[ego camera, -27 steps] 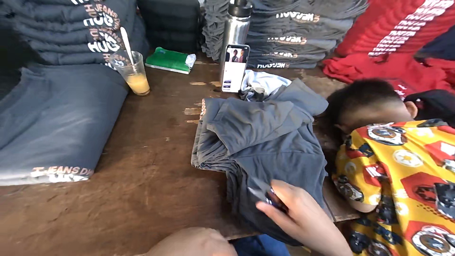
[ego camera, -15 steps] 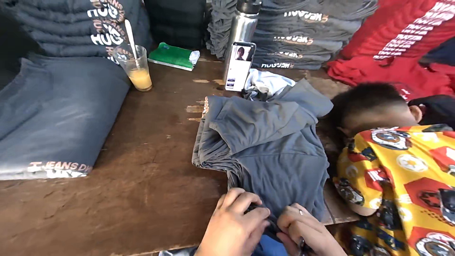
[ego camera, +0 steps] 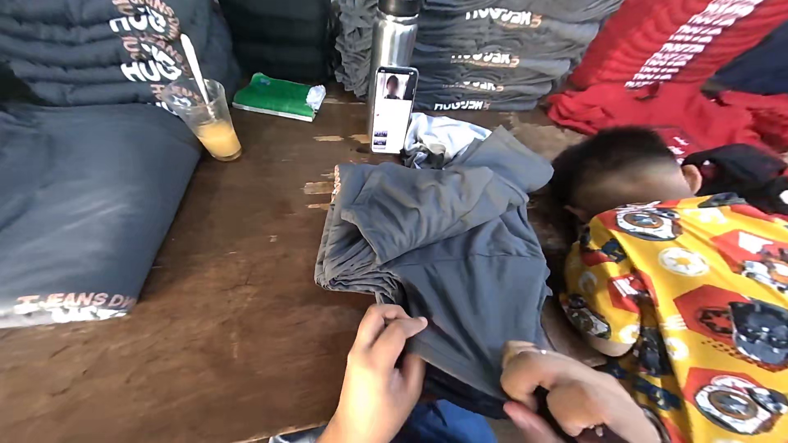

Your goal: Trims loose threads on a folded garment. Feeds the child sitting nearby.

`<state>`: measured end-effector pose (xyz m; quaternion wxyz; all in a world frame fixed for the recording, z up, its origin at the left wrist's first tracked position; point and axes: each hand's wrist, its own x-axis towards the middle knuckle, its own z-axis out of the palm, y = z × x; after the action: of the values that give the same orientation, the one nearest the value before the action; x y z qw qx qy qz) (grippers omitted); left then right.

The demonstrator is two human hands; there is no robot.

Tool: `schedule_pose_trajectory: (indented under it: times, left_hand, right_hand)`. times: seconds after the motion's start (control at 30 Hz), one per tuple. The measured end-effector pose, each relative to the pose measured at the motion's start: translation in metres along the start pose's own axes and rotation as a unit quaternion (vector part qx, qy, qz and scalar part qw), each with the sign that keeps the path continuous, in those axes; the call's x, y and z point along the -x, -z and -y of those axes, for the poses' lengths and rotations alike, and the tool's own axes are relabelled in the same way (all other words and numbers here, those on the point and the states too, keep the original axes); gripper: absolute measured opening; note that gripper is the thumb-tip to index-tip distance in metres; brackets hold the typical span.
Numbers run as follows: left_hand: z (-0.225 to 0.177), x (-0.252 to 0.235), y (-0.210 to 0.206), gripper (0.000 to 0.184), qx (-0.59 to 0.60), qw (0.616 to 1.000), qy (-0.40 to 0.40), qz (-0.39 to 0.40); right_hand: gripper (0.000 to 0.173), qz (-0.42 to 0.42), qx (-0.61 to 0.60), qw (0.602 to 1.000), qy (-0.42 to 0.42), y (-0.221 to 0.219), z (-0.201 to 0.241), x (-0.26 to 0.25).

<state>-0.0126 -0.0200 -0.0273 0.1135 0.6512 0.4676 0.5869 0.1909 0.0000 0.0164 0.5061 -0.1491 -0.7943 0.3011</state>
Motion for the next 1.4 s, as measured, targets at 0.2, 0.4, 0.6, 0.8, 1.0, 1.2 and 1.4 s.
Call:
schedule_pose_trajectory:
  times: [0.2, 0.4, 0.6, 0.8, 1.0, 1.2, 1.4]
  left_hand:
    - [0.004, 0.006, 0.004, 0.013, 0.028, 0.997, 0.043, 0.049]
    - [0.001, 0.000, 0.009, 0.035, 0.374, 0.881, 0.287, 0.049]
    - [0.008, 0.006, 0.008, 0.045, 0.531, 0.809, 0.246, 0.049]
    - [0.008, 0.010, 0.009, 0.037, 0.489, 0.849, 0.189, 0.061]
    - [-0.001, 0.016, 0.008, 0.037, 0.419, 0.891, 0.167, 0.052]
    - [-0.001, 0.022, -0.009, 0.042, 0.354, 0.927, 0.122, -0.024]
    - [0.000, 0.019, -0.017, 0.023, 0.333, 0.927, 0.142, -0.097]
  right_hand:
    - [0.017, -0.126, 0.110, 0.986, -0.008, 0.011, -0.017, -0.010]
    - [0.006, -0.073, 0.364, 0.924, -0.094, -0.027, -0.068, -0.002]
    - [0.034, -0.030, 0.124, 0.986, -0.103, -0.025, -0.048, 0.013]
    - [0.033, -0.137, 0.033, 0.984, -0.109, -0.047, -0.034, 0.005]
    - [0.025, -0.187, 0.040, 0.979, -0.066, -0.060, -0.033, -0.007]
    - [0.029, -0.168, -0.010, 0.984, -0.056, -0.068, -0.015, 0.003]
    - [0.023, -0.083, 0.012, 0.995, -0.058, -0.058, -0.015, 0.011]
